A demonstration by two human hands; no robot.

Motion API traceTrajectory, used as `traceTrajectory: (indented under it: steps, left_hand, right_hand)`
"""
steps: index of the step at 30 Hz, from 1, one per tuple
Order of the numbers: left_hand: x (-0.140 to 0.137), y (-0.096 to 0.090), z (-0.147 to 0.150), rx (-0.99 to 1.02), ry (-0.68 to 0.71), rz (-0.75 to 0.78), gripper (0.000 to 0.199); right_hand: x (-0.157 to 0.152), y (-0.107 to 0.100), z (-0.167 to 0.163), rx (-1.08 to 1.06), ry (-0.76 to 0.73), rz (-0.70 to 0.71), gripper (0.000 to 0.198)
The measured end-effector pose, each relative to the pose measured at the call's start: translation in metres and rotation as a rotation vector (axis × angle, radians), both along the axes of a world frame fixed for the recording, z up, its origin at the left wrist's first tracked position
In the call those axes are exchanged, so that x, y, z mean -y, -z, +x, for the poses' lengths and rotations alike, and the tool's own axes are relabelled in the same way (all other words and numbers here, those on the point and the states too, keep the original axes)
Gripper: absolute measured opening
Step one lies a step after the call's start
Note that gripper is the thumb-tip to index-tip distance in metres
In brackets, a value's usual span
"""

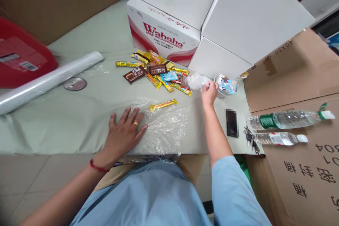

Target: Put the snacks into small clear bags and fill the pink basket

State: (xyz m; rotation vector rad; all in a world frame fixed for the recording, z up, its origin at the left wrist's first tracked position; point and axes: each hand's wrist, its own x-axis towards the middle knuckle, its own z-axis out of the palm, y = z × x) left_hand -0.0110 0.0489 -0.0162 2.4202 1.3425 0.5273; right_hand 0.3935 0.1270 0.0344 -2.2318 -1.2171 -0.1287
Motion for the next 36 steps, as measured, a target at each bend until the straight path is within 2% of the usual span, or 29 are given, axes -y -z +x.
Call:
traceTrajectory:
  steps: [2,4,6,7,11,14,17,19,20,23,25,26,28,31,33,36]
  left_hand:
    - [0.000,-0.001,0.000,-0.006,-0.001,0.000,0.056]
    - [0.000,-0.001,0.000,-0.018,0.002,0.001,0.055]
    - [0.000,-0.001,0.001,-0.035,-0.001,0.010,0.055]
    - [0.000,-0.001,0.001,-0.046,-0.006,0.020,0.054]
    - [0.000,0.002,0.003,-0.085,-0.019,0.059,0.053]
    - [0.000,0.004,0.002,-0.086,-0.016,0.070,0.053]
    - [0.000,0.005,0.002,-0.083,-0.013,0.070,0.052]
    - [0.000,0.004,0.002,-0.094,-0.014,0.076,0.052]
    - [0.000,0.004,0.002,-0.102,-0.015,0.081,0.052]
    - [0.000,0.003,0.003,-0.121,-0.016,0.094,0.052]
    - [0.000,0.003,0.003,-0.121,-0.015,0.096,0.051]
    - [0.000,0.002,0.003,-0.117,-0.015,0.095,0.051]
    - [0.000,0.002,0.003,-0.106,-0.018,0.092,0.052]
    - [0.000,0.003,0.003,-0.095,-0.020,0.090,0.052]
    - [0.000,0.003,0.003,-0.091,-0.018,0.089,0.052]
    - [0.000,0.004,0.003,-0.090,-0.017,0.088,0.051]
  right_hand:
    - [-0.029,0.002,-0.003,-0.052,-0.031,-0.071,0.046]
    - [-0.050,0.011,-0.011,-0.087,-0.079,-0.196,0.066]
    - [-0.060,0.020,-0.017,-0.093,-0.106,-0.276,0.079]
    - [-0.062,0.023,-0.017,-0.090,-0.109,-0.290,0.078]
    - [-0.061,0.022,-0.002,-0.064,-0.089,-0.269,0.057]
    - [-0.063,0.008,0.016,0.017,-0.079,-0.194,0.056]
    - [-0.068,-0.003,0.032,0.202,-0.094,-0.058,0.058]
    - [-0.070,-0.005,0.040,0.305,-0.096,-0.042,0.061]
    - [-0.071,-0.003,0.043,0.333,-0.100,-0.089,0.062]
    - [-0.070,0.004,0.046,0.343,-0.177,-0.375,0.062]
    - [-0.067,0.006,0.045,0.331,-0.224,-0.482,0.066]
    - [-0.064,0.005,0.044,0.332,-0.229,-0.471,0.069]
    - [-0.051,-0.002,0.040,0.345,-0.235,-0.373,0.072]
    - [-0.017,-0.014,0.035,0.355,-0.265,-0.282,0.055]
    - [0.010,-0.018,0.035,0.335,-0.199,-0.341,0.041]
    - [0.037,-0.012,0.041,0.257,-0.056,-0.577,0.034]
